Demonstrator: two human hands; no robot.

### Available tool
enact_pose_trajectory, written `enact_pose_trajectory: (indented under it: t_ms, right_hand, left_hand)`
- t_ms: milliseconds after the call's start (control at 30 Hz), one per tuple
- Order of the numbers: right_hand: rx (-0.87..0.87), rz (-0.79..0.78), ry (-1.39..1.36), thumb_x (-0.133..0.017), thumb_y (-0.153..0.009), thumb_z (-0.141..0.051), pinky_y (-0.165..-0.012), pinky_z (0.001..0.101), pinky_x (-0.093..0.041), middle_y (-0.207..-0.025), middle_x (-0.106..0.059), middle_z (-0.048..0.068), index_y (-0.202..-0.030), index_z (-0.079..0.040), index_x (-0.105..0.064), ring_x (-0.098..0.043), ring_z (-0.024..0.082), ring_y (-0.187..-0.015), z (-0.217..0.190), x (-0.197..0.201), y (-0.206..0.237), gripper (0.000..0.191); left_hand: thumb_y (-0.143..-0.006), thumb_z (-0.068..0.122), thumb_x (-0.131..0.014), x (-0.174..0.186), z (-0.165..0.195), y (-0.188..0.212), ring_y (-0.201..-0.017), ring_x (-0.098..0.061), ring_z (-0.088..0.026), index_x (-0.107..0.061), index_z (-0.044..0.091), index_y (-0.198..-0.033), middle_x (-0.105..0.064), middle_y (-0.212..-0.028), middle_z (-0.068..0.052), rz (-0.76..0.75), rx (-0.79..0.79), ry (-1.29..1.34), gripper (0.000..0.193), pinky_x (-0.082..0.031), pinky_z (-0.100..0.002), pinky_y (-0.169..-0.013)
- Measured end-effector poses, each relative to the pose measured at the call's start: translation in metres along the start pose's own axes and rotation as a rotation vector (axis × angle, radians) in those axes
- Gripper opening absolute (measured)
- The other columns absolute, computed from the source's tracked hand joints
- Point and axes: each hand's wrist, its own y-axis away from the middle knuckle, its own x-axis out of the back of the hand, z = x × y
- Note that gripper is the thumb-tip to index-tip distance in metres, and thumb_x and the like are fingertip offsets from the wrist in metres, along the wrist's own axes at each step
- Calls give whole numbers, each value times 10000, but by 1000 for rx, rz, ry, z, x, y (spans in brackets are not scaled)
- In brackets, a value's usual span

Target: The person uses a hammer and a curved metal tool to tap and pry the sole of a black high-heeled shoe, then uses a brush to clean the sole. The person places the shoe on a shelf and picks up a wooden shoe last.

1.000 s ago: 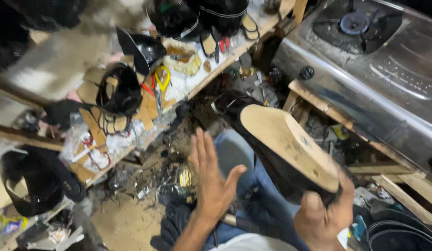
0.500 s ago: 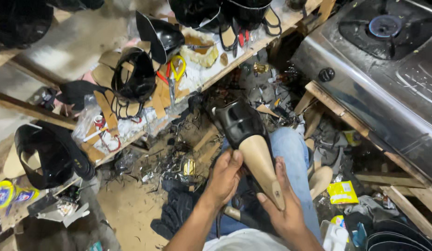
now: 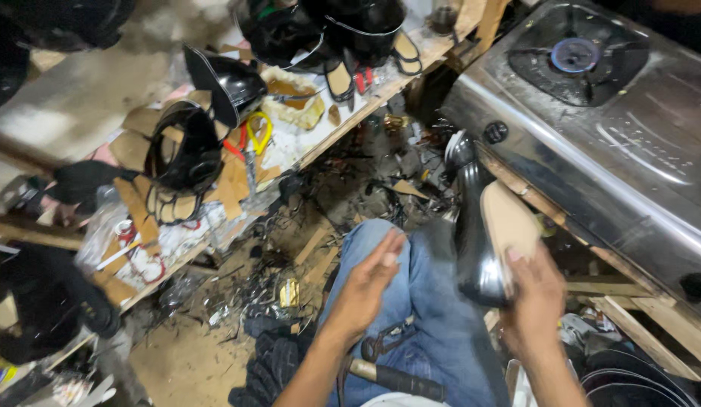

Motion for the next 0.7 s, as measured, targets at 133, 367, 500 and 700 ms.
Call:
enact_pose_trajectory:
  t_ms: [133,367,500,700]
  right_hand:
    - [-1,33,-42,-631,-1049,-200,-981,341,-489,-1231,-713,126,-1340,2,-664,-644,202,-1087,2,47,-113,356]
    - [0,21,-89,-631,-1002,-159,-991,338,-490,-1256,-704,105,-1403,20,-604,-649,201,-1116,-23,67,-137,440]
    - [-535,213,-673,-626,-934,-152,-840,345,-544,-1148,-730,69,-1344,-43,-648,-680,180,-968,7,88,-81,425]
    - [-206,534,-575,-668,-999,-117,-882,327,-573,-1110,-678,39,-1261,-16,-620,-664,177,-1010,48,179,-91,285]
  left_hand:
    - [-1010,394,-461,41,-12,13,-1335,-590,-295,-453,41,-1514,-600,-1482,-180,284,145,140,616,-453,-420,-1108]
    - [-1043,407,-386,138,-107,46,-1345,-540,-312,-451,116,-1521,-571,-1483,-132,754,382,387,563,-405,-457,-1122]
    - [-1034,429,-396,177,-151,44,-1276,-552,-295,-439,182,-1516,-552,-1461,-120,709,430,451,544,-459,-492,-1050]
    - [-1061,444,-423,199,-141,34,-1254,-587,-314,-424,93,-1514,-561,-1434,-181,693,422,234,573,-502,-466,-1036]
